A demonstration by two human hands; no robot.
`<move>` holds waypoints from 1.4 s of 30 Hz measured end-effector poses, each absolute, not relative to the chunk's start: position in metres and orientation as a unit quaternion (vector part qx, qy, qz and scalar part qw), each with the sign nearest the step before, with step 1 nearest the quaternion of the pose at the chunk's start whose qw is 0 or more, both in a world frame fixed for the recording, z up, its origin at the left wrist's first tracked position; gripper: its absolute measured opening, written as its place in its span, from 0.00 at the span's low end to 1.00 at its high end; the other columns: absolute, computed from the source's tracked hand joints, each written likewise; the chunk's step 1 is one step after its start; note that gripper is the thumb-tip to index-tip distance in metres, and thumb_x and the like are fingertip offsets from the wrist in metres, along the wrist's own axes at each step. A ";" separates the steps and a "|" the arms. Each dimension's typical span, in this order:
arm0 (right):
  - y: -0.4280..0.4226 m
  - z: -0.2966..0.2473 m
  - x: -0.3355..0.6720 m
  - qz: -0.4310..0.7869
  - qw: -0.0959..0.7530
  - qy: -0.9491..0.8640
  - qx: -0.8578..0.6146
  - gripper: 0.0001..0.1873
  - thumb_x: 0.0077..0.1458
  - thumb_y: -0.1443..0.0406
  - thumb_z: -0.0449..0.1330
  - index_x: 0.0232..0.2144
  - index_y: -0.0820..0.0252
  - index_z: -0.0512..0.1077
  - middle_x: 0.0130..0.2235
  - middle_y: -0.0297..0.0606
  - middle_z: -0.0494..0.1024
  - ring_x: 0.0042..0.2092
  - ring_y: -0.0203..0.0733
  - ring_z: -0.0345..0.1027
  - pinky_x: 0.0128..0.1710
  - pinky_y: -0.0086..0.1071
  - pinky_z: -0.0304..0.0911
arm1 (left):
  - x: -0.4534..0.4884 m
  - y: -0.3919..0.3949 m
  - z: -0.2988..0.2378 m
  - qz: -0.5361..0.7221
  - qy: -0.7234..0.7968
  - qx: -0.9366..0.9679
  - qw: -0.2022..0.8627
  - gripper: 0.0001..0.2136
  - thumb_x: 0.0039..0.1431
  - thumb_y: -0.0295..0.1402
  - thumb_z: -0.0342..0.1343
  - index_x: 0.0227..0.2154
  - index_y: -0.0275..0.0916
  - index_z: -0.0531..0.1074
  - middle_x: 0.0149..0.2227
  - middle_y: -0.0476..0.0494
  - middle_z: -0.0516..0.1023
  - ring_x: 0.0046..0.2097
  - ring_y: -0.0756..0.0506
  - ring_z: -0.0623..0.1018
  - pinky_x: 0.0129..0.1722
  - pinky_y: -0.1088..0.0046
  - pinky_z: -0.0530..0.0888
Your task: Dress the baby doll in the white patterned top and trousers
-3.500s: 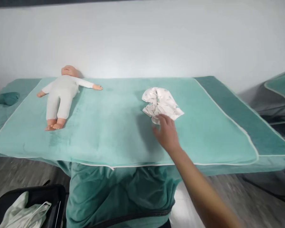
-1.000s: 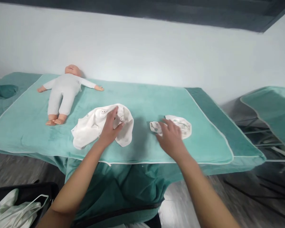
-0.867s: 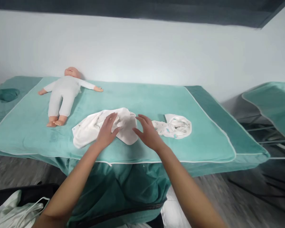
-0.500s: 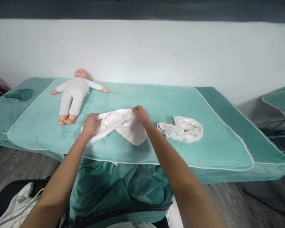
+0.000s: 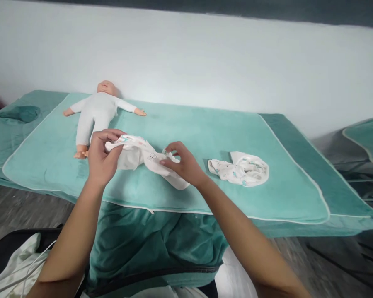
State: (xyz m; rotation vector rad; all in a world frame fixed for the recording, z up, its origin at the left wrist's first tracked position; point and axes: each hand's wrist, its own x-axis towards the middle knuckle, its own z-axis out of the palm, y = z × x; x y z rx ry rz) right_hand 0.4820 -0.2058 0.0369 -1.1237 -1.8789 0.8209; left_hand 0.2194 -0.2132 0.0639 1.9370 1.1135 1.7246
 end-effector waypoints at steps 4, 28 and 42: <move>-0.197 0.047 0.452 0.325 0.347 -0.763 -0.438 0.13 0.59 0.54 0.64 0.41 0.54 0.74 0.43 0.35 0.78 0.44 0.43 0.71 0.46 0.37 0.65 | 0.224 -0.234 0.089 0.587 0.391 0.696 0.137 0.07 0.66 0.29 0.54 0.43 0.44 0.63 0.48 0.44 0.79 0.52 0.45 0.80 0.51 0.63 0.78; -0.207 0.111 0.446 -0.082 0.291 -0.789 -0.536 0.17 0.57 0.73 0.48 0.44 0.56 0.71 0.50 0.43 0.73 0.32 0.39 0.60 0.28 0.32 0.50 | 0.257 -0.217 0.076 0.309 0.610 0.728 -0.047 0.19 0.62 0.23 0.48 0.52 0.45 0.72 0.48 0.42 0.80 0.46 0.40 0.80 0.40 0.66 0.72; -0.173 0.096 0.551 0.012 0.441 -0.649 -0.620 0.20 0.52 0.70 0.49 0.43 0.55 0.75 0.43 0.44 0.80 0.45 0.51 0.73 0.43 0.44 0.67 | 0.202 -0.201 0.111 0.516 0.539 0.630 0.214 0.08 0.58 0.33 0.60 0.40 0.43 0.77 0.37 0.48 0.81 0.38 0.45 0.77 0.37 0.71 0.76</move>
